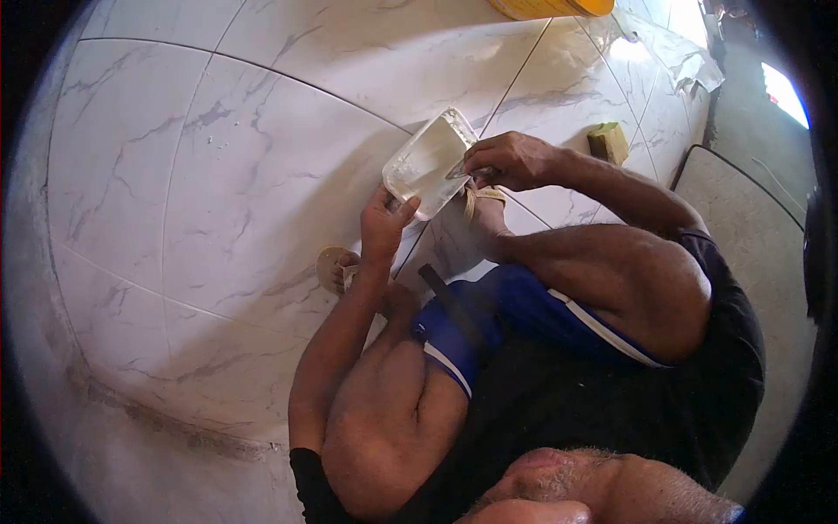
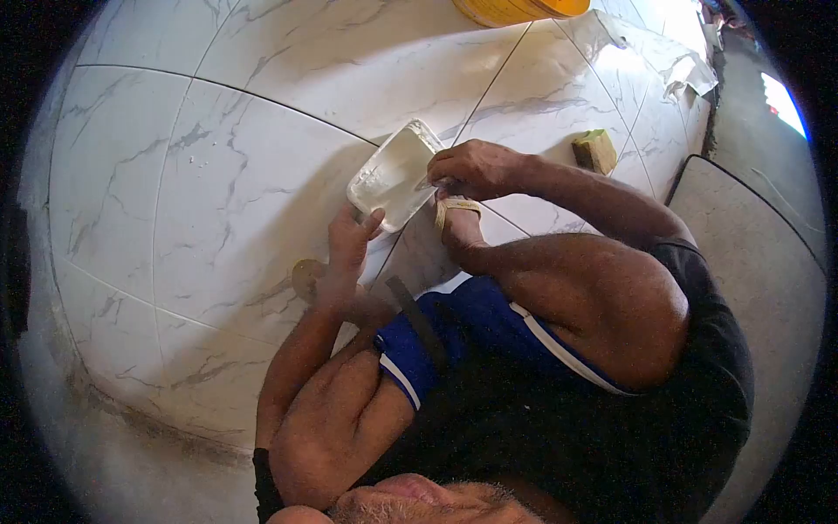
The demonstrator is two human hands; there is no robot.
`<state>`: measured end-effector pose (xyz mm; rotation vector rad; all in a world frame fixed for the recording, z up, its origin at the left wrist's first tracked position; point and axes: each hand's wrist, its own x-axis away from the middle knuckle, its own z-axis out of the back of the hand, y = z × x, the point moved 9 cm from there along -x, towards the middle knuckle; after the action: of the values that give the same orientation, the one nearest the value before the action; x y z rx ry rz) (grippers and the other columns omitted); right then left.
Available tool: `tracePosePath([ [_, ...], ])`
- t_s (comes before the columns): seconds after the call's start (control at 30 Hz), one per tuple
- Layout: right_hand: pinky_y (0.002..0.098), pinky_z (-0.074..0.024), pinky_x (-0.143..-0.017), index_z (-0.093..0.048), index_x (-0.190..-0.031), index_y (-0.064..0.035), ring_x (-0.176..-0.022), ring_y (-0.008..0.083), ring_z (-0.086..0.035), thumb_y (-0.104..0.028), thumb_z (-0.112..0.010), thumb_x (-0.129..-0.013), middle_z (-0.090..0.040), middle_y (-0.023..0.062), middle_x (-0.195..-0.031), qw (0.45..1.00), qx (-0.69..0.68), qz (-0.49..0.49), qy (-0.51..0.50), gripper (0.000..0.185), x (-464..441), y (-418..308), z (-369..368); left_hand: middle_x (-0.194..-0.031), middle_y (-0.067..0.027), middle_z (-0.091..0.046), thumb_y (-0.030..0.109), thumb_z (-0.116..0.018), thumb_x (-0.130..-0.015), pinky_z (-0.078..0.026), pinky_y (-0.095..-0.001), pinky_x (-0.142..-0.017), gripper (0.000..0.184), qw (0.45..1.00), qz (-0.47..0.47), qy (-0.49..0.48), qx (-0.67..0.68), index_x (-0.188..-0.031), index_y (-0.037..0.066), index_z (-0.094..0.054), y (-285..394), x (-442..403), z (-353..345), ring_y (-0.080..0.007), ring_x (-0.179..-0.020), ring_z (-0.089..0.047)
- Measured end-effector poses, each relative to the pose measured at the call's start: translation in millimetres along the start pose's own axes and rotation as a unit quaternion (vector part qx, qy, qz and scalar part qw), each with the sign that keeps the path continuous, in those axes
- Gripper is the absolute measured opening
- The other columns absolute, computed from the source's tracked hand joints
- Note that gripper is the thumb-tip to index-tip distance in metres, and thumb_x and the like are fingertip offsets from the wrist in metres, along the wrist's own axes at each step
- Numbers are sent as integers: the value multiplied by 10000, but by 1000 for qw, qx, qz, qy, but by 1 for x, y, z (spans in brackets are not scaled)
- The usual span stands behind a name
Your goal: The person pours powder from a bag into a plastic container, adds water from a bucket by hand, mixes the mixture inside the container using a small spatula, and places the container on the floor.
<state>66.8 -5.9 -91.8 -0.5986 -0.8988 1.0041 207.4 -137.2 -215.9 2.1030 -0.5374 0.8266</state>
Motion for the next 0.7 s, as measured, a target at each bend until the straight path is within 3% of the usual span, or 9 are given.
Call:
tracePosePath([
  [0.3,409,-579,-850,-653,-1136,-29,-993,350,-686,-162,-772,-831,-671,170,-1146,997,33,53,43,353,4,-9,-21,-1264,-137,-623,8,-716,-866,-509,-331,-969,558,1000,-2,-9,-10,-1378,-40,-498,5,1,-5,-198,-1149,-607],
  [0.53,404,-589,-817,-656,-1138,-24,-996,336,-689,-145,-765,-830,-680,163,-1129,1000,-9,16,8,348,12,-11,-1,-1228,-138,-643,12,-725,-863,-522,-302,-930,510,1000,0,13,-28,-1334,-48,-541,1,-2,1,-177,-1097,-626],
  [0.63,399,-592,-808,-667,-1134,-26,-1010,325,-689,-126,-752,-839,-683,157,-1140,998,17,32,59,323,4,-7,18,-1207,-139,-650,22,-737,-856,-522,-305,-927,496,998,-54,-14,19,-1308,-64,-550,1,-5,-1,-177,-1082,-630],
  [0.7,396,-597,-802,-673,-1133,-33,-1014,320,-692,-114,-743,-846,-678,145,-1170,992,65,73,73,306,-6,-10,22,-1204,-144,-650,28,-743,-851,-515,-314,-943,496,999,-27,-11,-17,-1297,-75,-551,-5,-9,4,-184,-1092,-628],
])
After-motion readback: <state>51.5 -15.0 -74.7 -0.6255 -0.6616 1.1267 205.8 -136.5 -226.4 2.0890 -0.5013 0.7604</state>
